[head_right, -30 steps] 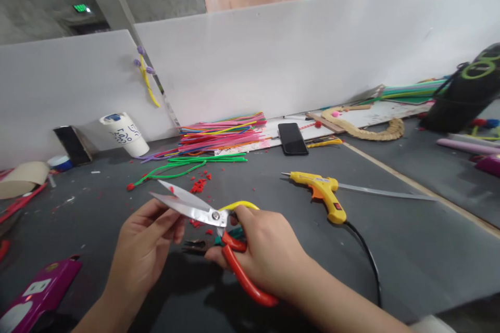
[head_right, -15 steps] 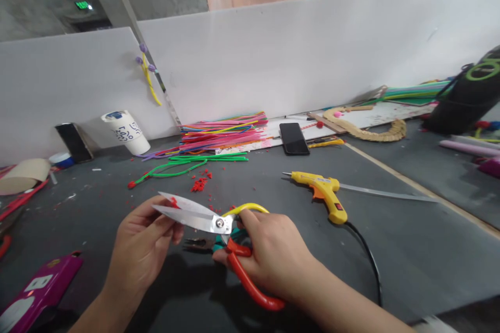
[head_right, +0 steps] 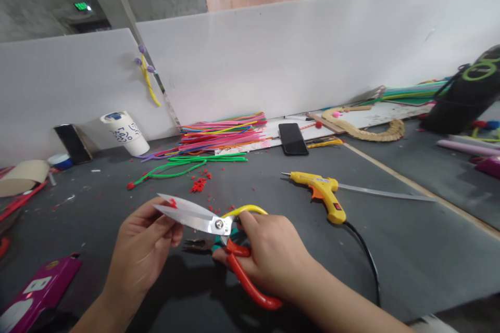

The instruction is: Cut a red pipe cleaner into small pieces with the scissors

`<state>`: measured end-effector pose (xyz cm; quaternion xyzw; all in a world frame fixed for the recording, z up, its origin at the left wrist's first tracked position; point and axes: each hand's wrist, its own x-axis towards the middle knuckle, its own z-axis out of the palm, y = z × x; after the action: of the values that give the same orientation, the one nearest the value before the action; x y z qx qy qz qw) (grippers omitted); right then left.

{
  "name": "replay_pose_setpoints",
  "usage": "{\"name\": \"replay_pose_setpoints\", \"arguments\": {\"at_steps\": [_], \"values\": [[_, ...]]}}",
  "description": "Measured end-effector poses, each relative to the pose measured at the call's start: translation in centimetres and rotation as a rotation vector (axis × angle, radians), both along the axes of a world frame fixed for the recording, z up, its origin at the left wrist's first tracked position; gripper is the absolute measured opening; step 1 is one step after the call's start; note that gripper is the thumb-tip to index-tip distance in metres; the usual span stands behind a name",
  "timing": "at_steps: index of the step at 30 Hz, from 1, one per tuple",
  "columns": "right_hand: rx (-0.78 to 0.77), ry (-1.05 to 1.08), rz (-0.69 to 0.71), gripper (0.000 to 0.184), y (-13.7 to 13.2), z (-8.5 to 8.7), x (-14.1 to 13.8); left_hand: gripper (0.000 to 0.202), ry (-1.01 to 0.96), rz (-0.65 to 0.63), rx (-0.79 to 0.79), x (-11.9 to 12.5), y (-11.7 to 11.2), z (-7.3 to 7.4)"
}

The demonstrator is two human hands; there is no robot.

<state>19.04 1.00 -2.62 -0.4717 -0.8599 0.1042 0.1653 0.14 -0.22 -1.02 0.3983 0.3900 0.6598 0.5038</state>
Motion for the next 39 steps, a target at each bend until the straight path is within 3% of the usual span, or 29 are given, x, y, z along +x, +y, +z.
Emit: {"name": "replay_pose_setpoints", "arguments": {"at_steps": [33,39], "values": [[0.11,-0.02,-0.007,0.038,0.08,-0.09,-0.03,0.005,0.041,0.006,-0.039,-0.07,-0.04,0.08],[0.143,-0.008,0.01,0.039,0.1,0.06,0.12,0.002,0.101,0.032,0.031,-0.27,-0.09,-0.06]]}}
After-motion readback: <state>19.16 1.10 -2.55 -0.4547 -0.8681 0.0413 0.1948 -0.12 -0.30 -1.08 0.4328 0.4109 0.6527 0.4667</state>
